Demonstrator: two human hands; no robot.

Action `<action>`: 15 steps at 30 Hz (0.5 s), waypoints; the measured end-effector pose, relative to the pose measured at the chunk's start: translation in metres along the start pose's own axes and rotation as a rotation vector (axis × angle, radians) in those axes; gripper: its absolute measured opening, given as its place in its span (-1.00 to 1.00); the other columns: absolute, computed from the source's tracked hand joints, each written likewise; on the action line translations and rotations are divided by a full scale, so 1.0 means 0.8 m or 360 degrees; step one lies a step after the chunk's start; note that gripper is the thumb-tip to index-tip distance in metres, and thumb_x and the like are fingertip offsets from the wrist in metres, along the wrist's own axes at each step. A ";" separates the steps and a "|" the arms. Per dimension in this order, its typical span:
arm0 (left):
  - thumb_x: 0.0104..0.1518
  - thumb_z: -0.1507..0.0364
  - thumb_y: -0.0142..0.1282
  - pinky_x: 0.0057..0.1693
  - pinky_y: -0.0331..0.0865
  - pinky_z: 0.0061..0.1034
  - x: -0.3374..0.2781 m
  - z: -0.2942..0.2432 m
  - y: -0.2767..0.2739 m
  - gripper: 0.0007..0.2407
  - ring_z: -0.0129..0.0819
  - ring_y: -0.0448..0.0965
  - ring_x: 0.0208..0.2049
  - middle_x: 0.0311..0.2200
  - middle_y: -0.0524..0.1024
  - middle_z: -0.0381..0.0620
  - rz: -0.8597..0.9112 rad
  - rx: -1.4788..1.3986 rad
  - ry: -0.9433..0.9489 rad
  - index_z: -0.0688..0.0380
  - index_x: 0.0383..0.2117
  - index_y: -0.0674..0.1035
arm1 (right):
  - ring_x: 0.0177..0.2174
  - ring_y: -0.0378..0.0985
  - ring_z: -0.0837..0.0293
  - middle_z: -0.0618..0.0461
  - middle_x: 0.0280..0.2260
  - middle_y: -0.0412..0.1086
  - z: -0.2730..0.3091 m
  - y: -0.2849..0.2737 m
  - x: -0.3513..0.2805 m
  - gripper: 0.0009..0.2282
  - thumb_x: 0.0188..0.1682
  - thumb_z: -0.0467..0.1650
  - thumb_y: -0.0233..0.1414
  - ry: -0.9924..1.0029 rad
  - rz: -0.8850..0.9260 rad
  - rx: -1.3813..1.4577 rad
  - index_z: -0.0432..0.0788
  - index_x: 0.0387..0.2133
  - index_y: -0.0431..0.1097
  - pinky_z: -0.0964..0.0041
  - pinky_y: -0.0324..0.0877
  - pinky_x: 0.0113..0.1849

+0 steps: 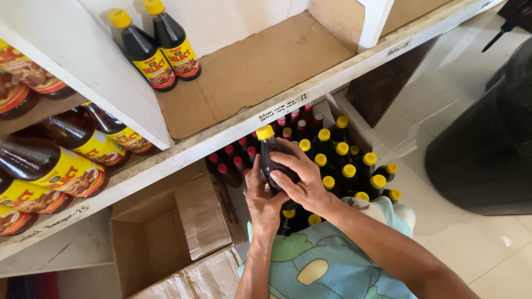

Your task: Stocking and organizing sauce bottles on grocery shelves.

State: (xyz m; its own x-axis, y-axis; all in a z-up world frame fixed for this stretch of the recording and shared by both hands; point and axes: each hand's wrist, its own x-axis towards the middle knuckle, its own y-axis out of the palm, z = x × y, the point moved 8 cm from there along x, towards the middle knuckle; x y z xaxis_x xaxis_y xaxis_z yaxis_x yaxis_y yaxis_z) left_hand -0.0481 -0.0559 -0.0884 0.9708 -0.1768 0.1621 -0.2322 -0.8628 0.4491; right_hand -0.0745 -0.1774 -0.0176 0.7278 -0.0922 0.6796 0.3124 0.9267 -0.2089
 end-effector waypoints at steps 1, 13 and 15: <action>-0.18 0.78 0.26 0.14 0.51 -0.37 -0.001 0.002 0.001 -0.20 -0.26 0.49 0.08 0.10 0.38 -0.06 0.0002 -0.0006 -0.0001 0.21 0.36 0.25 | 0.13 0.49 -0.15 -0.31 0.15 0.33 -0.004 -0.001 0.000 -0.70 0.08 -0.42 0.15 -0.0001 0.0002 -0.0006 -0.23 0.06 0.37 0.14 0.39 0.12; -0.24 0.76 0.44 0.21 0.47 -0.31 -0.006 -0.014 0.009 -0.12 -0.19 0.49 0.10 0.12 0.40 -0.03 -0.0056 0.0033 0.0240 0.14 0.33 0.20 | 0.26 0.35 -0.02 -0.24 0.24 0.30 -0.059 0.000 -0.008 -0.87 -0.07 -0.47 0.10 0.0323 -0.0001 0.1041 -0.22 -0.28 0.48 0.20 0.19 0.24; -0.27 0.76 0.44 0.24 0.40 -0.32 -0.011 -0.025 0.013 -0.06 -0.21 0.40 0.17 0.20 0.31 -0.03 -0.0049 -0.0022 0.0322 0.10 0.36 0.13 | 0.07 0.41 0.13 -0.13 0.04 0.44 -0.091 0.005 -0.021 -0.88 -0.02 -0.46 -0.02 0.0843 -0.0287 0.1303 -0.24 -0.26 0.40 0.31 0.26 0.10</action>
State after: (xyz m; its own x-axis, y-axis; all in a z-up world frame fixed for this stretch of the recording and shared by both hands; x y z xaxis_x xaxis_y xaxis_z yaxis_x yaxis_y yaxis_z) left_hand -0.0605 -0.0536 -0.0674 0.9458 -0.0504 0.3208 -0.2046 -0.8595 0.4683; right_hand -0.0411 -0.1988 -0.0806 0.9521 -0.2224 0.2097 0.0721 0.8301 0.5529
